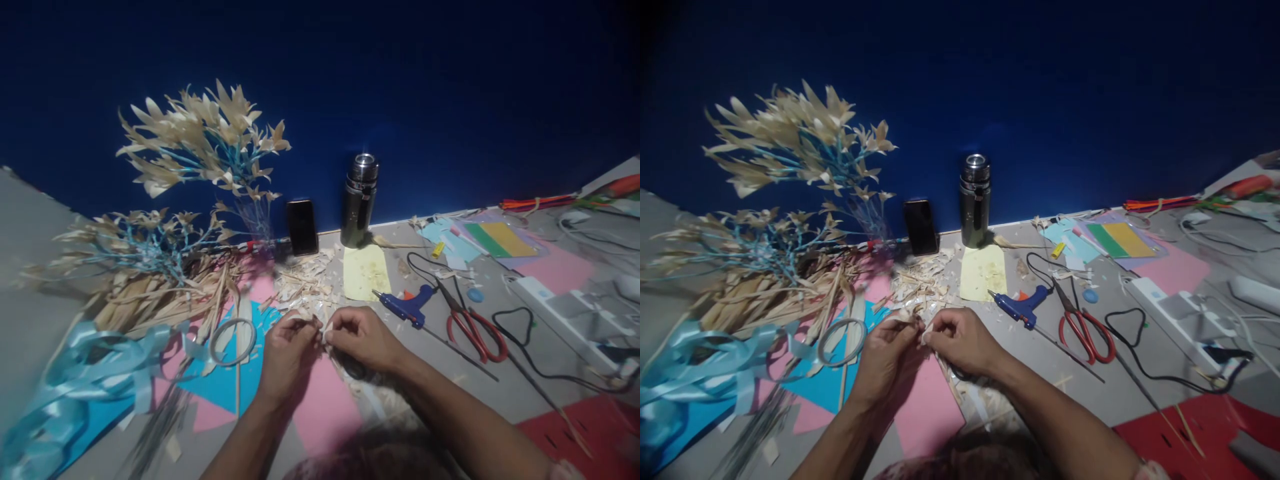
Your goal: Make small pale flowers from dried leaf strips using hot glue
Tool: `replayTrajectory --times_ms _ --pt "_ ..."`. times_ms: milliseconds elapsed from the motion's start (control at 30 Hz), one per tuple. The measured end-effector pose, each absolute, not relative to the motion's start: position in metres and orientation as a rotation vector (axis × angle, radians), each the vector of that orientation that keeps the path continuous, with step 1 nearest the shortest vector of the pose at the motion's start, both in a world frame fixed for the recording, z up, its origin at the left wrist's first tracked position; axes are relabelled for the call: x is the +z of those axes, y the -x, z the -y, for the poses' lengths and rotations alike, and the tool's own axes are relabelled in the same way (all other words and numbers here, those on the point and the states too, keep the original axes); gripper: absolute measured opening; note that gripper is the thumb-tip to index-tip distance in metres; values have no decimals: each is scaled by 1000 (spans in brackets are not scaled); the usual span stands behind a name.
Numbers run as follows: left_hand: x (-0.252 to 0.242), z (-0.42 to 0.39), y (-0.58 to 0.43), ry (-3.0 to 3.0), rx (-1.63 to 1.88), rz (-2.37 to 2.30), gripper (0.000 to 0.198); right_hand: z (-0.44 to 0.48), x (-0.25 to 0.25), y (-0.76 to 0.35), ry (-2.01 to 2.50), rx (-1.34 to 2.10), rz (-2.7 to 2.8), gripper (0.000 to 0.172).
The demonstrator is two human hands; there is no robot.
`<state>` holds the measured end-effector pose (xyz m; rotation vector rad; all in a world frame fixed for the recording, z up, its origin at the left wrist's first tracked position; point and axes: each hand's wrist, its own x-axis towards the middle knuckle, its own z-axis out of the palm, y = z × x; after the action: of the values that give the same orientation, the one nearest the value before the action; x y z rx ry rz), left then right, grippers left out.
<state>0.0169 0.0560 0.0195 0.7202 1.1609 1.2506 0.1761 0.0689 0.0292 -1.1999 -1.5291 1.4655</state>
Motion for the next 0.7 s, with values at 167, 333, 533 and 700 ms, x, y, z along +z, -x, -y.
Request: replayTrajectory --times_ms 167,333,533,700 --pt "17 -48 -16 -1094 1210 -1281 12 -65 29 -173 1444 870 2112 14" --pt "15 -42 -15 -1550 1240 -1371 9 -63 38 -174 1644 682 2337 16" --pt "15 -48 -22 -846 1265 -1221 20 -65 42 -180 1474 1037 2091 8" --pt "18 -52 -24 -526 1251 -1065 35 -68 35 -181 1343 1266 1921 2"
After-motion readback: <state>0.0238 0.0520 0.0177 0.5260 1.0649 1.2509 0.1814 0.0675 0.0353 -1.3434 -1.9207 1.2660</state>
